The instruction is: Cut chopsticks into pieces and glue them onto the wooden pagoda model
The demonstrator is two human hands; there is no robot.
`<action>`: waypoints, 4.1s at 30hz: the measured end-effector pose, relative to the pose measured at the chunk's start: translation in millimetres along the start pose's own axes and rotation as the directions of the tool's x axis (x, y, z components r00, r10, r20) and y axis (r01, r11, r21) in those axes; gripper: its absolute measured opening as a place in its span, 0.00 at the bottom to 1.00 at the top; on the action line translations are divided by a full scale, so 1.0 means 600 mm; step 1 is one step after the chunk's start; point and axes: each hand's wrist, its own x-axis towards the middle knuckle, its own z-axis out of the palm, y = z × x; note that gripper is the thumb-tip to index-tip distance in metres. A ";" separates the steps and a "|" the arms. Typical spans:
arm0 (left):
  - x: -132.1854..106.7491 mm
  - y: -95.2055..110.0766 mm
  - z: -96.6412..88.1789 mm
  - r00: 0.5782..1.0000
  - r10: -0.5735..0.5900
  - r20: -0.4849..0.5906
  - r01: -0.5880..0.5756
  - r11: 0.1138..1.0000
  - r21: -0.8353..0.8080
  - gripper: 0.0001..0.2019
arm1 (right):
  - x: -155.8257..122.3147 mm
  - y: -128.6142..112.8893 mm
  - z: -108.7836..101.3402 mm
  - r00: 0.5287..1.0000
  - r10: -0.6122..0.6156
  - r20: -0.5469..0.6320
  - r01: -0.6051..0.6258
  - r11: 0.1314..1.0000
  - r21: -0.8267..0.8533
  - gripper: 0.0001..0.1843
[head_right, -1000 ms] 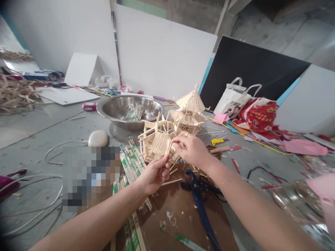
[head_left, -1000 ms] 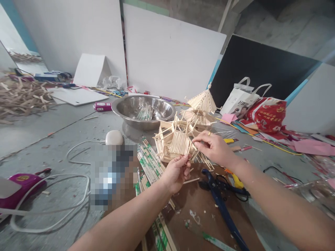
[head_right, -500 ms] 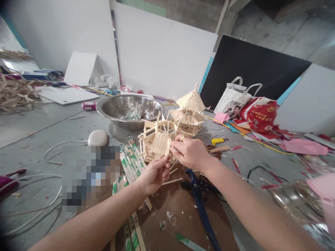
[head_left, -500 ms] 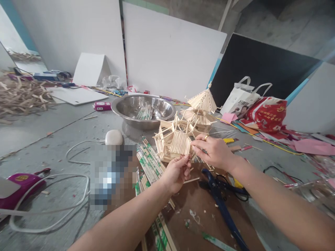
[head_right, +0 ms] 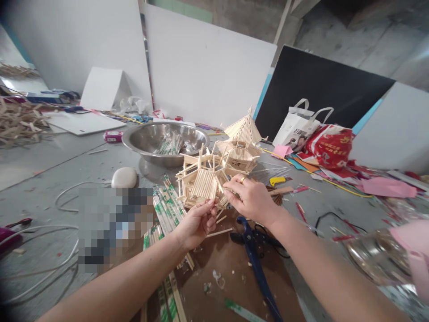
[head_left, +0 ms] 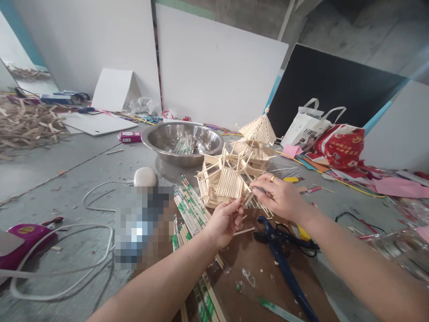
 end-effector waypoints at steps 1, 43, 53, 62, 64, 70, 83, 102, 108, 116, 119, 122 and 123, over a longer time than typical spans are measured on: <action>0.000 0.000 0.000 1.000 0.004 0.000 -0.004 1.000 -0.001 0.11 | -0.001 0.000 0.000 1.000 -0.001 0.002 0.001 1.000 0.003 0.13; -0.033 -0.018 0.022 0.979 0.053 0.197 -0.168 0.756 0.633 0.15 | -0.081 -0.045 0.031 0.883 0.445 0.147 -0.427 0.633 0.646 0.08; -0.030 -0.034 0.009 0.992 0.026 0.120 -0.116 0.519 0.847 0.16 | -0.177 -0.012 0.038 0.826 0.550 0.122 -0.563 0.797 0.218 0.19; -0.024 -0.044 -0.006 0.994 0.078 0.077 -0.103 0.429 0.897 0.13 | -0.223 -0.016 0.052 0.758 0.531 0.377 -0.501 0.846 -0.185 0.55; -0.026 -0.043 -0.006 0.993 0.082 0.088 -0.113 0.397 0.911 0.13 | -0.220 -0.025 0.049 0.749 0.531 0.396 -0.489 0.846 -0.210 0.56; -0.028 -0.044 -0.004 0.990 0.086 0.108 -0.129 0.296 0.946 0.13 | -0.221 -0.028 0.047 0.783 0.514 0.352 -0.484 0.857 -0.176 0.43; -0.035 -0.048 -0.005 0.966 0.232 0.113 -0.193 0.360 0.913 0.13 | -0.220 -0.014 0.031 0.748 0.627 0.219 -0.623 0.547 0.559 0.31; -0.044 -0.059 0.014 0.873 -0.166 0.459 -0.377 0.368 0.850 0.10 | -0.208 -0.032 0.029 0.838 0.489 0.241 -0.326 0.095 0.941 0.38; -0.047 -0.059 0.012 0.883 -0.137 0.449 -0.414 0.224 0.882 0.10 | -0.217 -0.026 0.045 0.889 0.414 0.196 -0.253 0.086 0.964 0.32; -0.054 -0.062 0.014 0.851 -0.024 0.524 -0.521 0.089 0.849 0.11 | -0.211 -0.038 0.019 0.872 0.396 0.288 -0.408 0.263 0.874 0.39; -0.057 -0.062 0.013 0.824 -0.031 0.566 -0.564 0.050 0.824 0.10 | -0.201 -0.053 0.015 0.822 0.428 0.377 -0.457 0.101 0.883 0.49; -0.059 -0.060 0.014 0.805 -0.035 0.592 -0.591 0.046 0.806 0.08 | -0.197 -0.060 0.017 0.810 0.433 0.394 -0.442 0.011 0.897 0.50; -0.060 -0.059 0.014 0.799 -0.037 0.600 -0.598 0.051 0.800 0.08 | -0.197 -0.061 0.018 0.811 0.432 0.395 -0.448 0.023 0.894 0.48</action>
